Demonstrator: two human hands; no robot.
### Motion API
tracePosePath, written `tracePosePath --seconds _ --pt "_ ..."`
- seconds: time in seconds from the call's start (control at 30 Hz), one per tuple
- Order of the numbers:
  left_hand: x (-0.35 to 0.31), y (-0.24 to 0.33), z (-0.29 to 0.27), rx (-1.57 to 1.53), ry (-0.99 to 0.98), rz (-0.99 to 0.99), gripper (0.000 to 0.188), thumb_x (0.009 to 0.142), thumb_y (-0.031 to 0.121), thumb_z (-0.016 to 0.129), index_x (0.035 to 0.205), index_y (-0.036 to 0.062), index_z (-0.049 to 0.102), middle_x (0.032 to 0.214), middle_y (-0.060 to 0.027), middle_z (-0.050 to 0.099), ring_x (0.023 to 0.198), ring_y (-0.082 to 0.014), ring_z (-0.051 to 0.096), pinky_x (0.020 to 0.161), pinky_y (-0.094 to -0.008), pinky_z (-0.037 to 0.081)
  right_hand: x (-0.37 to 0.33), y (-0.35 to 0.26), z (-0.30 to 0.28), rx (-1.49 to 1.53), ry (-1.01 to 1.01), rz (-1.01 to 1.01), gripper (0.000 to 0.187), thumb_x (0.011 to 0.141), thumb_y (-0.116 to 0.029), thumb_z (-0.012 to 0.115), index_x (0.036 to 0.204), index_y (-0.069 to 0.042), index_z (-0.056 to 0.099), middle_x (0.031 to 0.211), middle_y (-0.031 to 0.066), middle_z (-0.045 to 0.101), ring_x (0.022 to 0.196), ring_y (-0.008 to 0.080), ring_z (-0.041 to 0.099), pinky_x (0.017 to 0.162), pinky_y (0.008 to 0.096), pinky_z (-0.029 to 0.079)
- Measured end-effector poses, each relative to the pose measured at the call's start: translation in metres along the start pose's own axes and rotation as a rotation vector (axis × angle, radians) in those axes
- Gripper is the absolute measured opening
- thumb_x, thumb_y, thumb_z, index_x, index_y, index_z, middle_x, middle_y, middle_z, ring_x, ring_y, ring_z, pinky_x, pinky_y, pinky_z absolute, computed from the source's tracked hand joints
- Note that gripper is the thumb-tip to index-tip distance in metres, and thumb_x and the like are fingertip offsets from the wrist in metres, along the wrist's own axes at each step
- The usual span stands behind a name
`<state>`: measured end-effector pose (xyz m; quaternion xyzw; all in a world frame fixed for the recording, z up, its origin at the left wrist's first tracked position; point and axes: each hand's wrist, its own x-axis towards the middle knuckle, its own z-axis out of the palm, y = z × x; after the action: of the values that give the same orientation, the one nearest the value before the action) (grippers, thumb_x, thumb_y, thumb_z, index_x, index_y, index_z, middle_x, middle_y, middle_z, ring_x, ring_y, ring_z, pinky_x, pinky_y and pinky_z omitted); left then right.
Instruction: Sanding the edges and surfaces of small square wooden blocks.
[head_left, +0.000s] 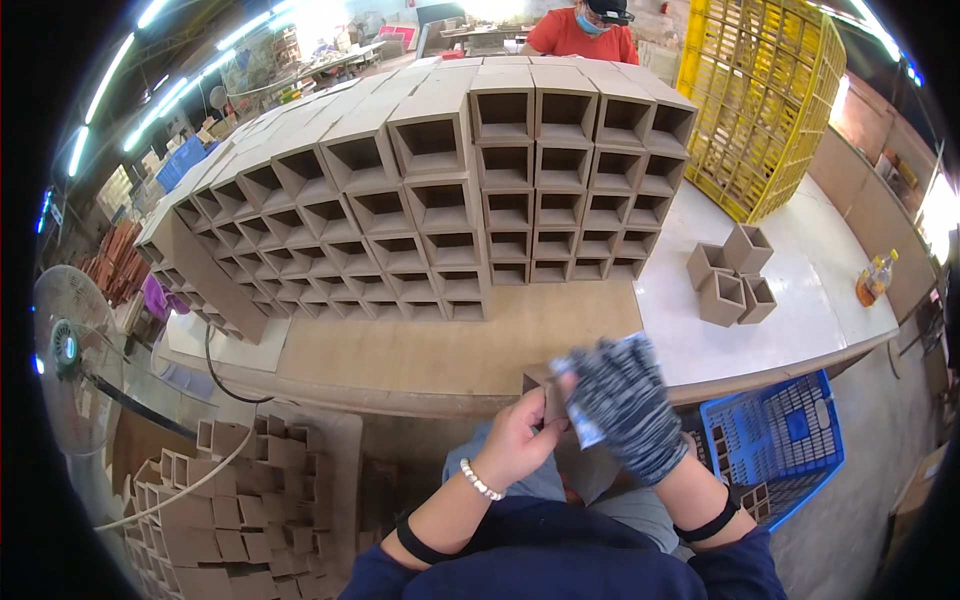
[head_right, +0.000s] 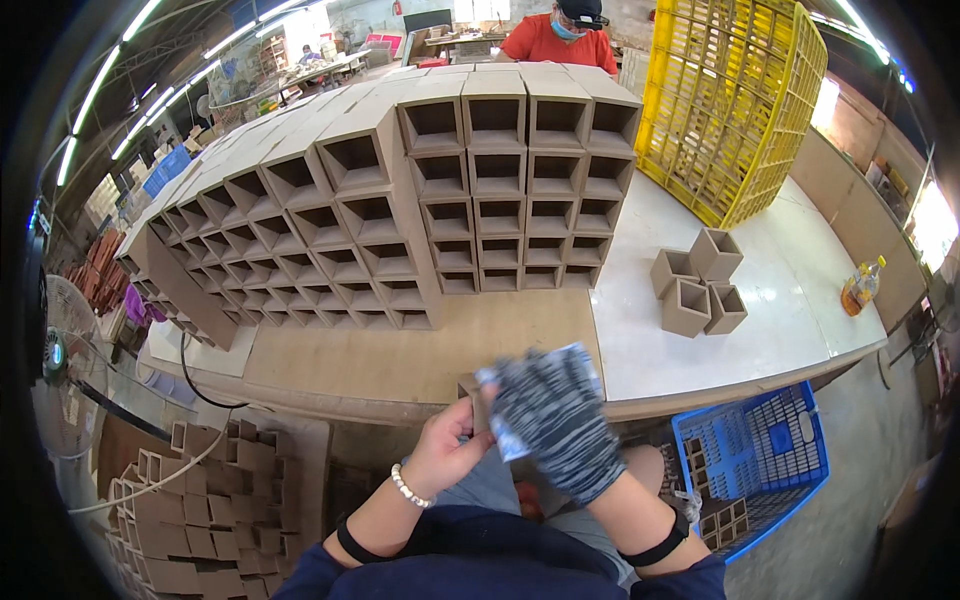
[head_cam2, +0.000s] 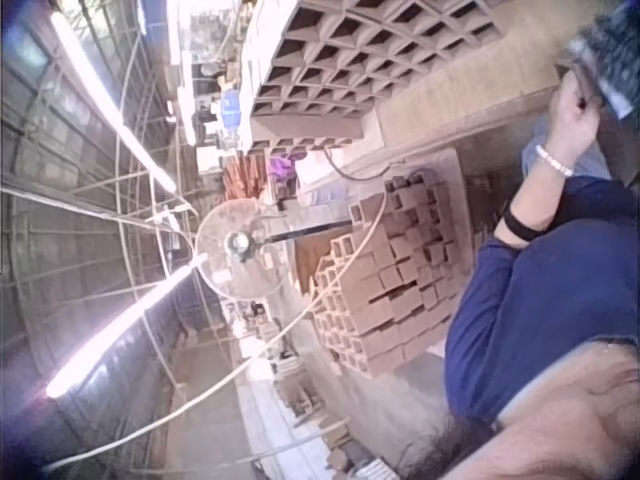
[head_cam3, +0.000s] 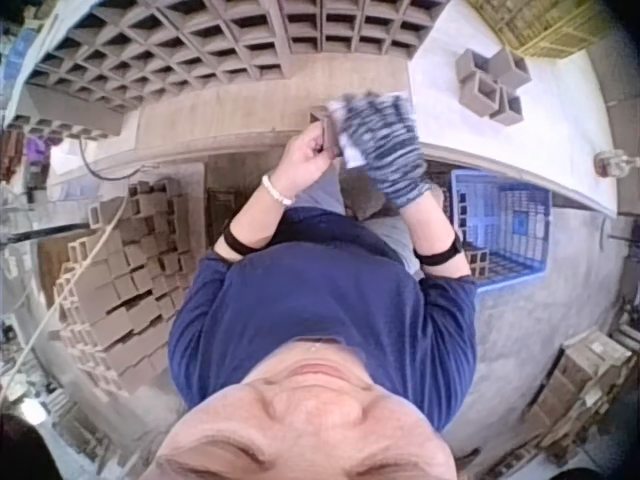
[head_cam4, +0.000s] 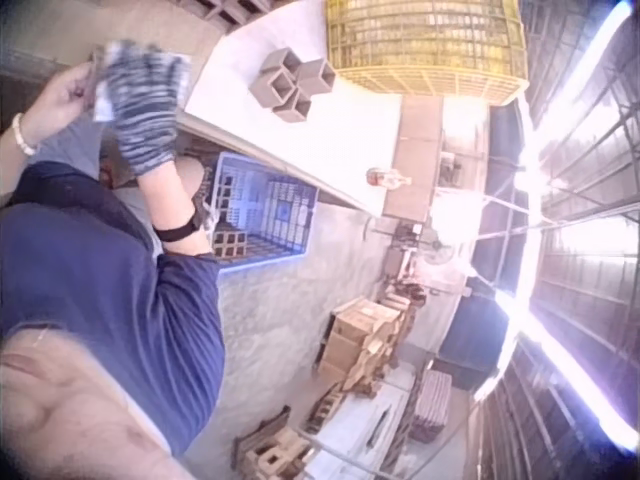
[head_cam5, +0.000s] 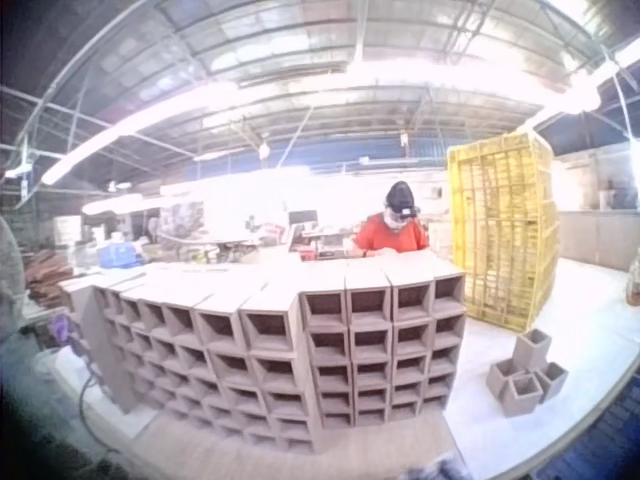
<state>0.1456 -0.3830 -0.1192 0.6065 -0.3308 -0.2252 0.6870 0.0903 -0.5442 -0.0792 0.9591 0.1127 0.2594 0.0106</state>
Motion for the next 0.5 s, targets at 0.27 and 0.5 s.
tracePosePath --seconds 0.27,0.5 --pt "0.005 -0.001 0.002 0.413 0.162 0.193 0.020 0.073 0.005 0.060 0.089 0.0011 0.050 0.065 -0.0126 0.054 0.056 -0.0276 0.055 0.051 -0.0310 0.043 0.007 -0.010 -0.003 0.004 -0.031 0.099 0.044 0.076 -0.021 0.048 0.118 -0.013 0.049 0.121 0.0087 0.048 0.112 0.0268 0.045 0.098 0.0503 0.025" --pt "0.002 -0.002 0.006 0.616 0.195 0.340 0.016 0.070 0.003 0.058 0.083 0.0029 0.049 0.061 -0.0136 0.052 0.055 -0.0313 0.053 0.050 -0.0380 0.041 0.008 0.009 0.004 0.061 0.004 0.255 0.040 0.077 -0.015 0.048 0.116 -0.005 0.048 0.115 0.0129 0.051 0.107 0.0314 0.048 0.095 0.0462 0.031"
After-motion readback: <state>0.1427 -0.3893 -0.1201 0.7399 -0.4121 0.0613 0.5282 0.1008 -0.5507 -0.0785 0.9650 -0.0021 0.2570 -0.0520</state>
